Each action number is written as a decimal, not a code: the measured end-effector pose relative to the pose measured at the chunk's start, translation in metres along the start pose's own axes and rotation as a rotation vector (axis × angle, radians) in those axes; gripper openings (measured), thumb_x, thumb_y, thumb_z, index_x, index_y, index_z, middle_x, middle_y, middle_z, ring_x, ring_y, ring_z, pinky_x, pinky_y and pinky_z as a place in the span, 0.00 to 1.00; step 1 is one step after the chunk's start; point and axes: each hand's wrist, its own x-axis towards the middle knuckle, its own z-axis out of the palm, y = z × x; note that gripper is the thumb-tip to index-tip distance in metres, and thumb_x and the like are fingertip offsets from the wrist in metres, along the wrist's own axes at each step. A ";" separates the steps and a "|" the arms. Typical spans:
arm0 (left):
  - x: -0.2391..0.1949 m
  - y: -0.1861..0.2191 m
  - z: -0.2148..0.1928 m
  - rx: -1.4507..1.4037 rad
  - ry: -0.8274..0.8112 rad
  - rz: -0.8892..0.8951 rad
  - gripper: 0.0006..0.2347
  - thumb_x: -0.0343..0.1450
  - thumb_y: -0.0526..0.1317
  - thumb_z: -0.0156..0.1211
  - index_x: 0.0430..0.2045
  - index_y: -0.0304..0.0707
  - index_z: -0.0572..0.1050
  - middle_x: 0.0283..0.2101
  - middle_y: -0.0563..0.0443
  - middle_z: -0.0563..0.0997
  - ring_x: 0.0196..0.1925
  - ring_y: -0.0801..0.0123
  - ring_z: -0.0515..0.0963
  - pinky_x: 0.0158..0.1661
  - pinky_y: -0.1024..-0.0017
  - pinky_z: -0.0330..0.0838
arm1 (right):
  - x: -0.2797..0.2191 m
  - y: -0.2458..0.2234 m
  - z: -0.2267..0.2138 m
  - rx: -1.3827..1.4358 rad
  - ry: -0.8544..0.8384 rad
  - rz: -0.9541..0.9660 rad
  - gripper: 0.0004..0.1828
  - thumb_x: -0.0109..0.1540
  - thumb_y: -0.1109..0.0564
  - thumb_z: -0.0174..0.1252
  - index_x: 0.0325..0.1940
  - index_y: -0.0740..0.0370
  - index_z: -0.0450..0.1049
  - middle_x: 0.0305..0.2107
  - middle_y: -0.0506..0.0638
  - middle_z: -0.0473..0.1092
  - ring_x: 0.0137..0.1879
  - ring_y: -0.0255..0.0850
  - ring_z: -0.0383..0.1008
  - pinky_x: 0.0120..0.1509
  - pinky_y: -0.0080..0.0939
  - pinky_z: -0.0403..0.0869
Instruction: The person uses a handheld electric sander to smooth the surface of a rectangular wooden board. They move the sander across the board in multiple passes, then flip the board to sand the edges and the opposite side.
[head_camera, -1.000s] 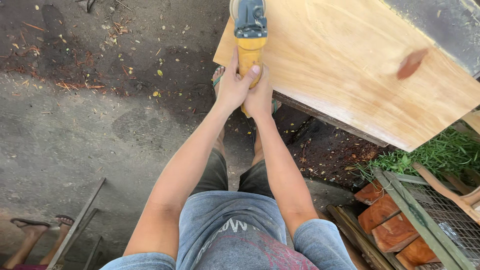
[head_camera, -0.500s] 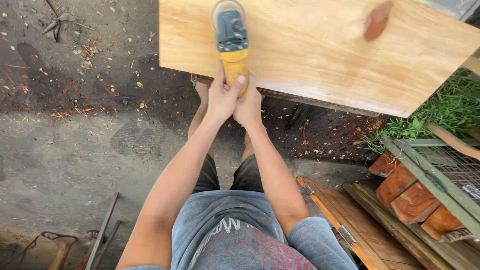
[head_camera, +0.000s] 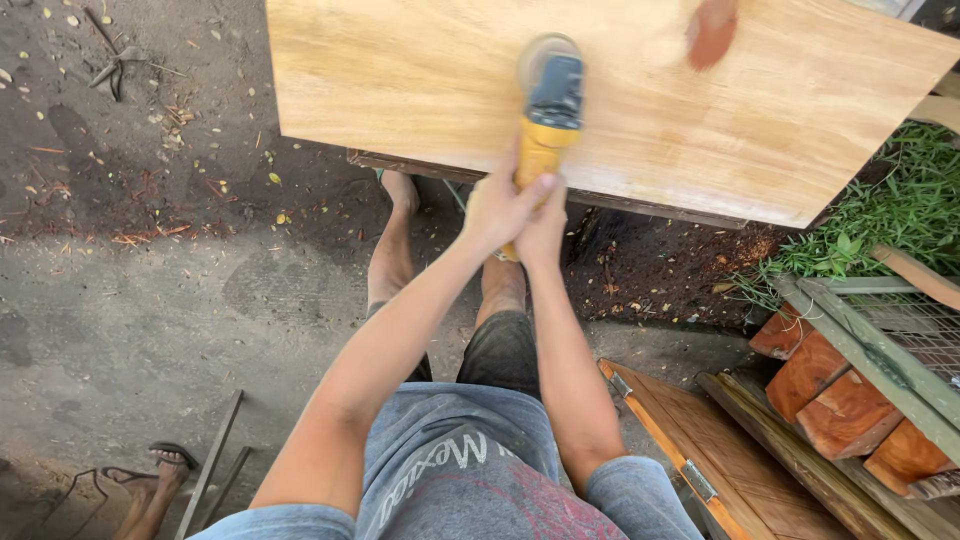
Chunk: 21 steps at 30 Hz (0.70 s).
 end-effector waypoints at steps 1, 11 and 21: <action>-0.001 -0.008 -0.007 -0.067 0.059 0.031 0.40 0.69 0.57 0.62 0.72 0.36 0.54 0.41 0.38 0.85 0.41 0.62 0.87 0.44 0.68 0.80 | 0.000 -0.005 0.007 -0.003 -0.061 0.030 0.33 0.63 0.52 0.62 0.69 0.60 0.58 0.48 0.63 0.77 0.55 0.52 0.81 0.56 0.49 0.78; -0.003 -0.009 0.036 -0.045 -0.040 -0.127 0.39 0.66 0.57 0.58 0.72 0.42 0.53 0.42 0.40 0.86 0.39 0.61 0.89 0.44 0.67 0.81 | 0.002 0.041 -0.020 0.109 -0.041 0.035 0.27 0.63 0.51 0.59 0.63 0.60 0.59 0.48 0.58 0.76 0.52 0.47 0.81 0.53 0.47 0.79; -0.010 0.012 0.038 0.085 -0.025 0.107 0.38 0.70 0.59 0.54 0.75 0.49 0.50 0.47 0.33 0.83 0.47 0.44 0.83 0.46 0.54 0.76 | 0.004 0.035 -0.031 0.130 0.034 -0.166 0.23 0.68 0.55 0.58 0.62 0.67 0.60 0.54 0.57 0.70 0.59 0.44 0.72 0.64 0.46 0.72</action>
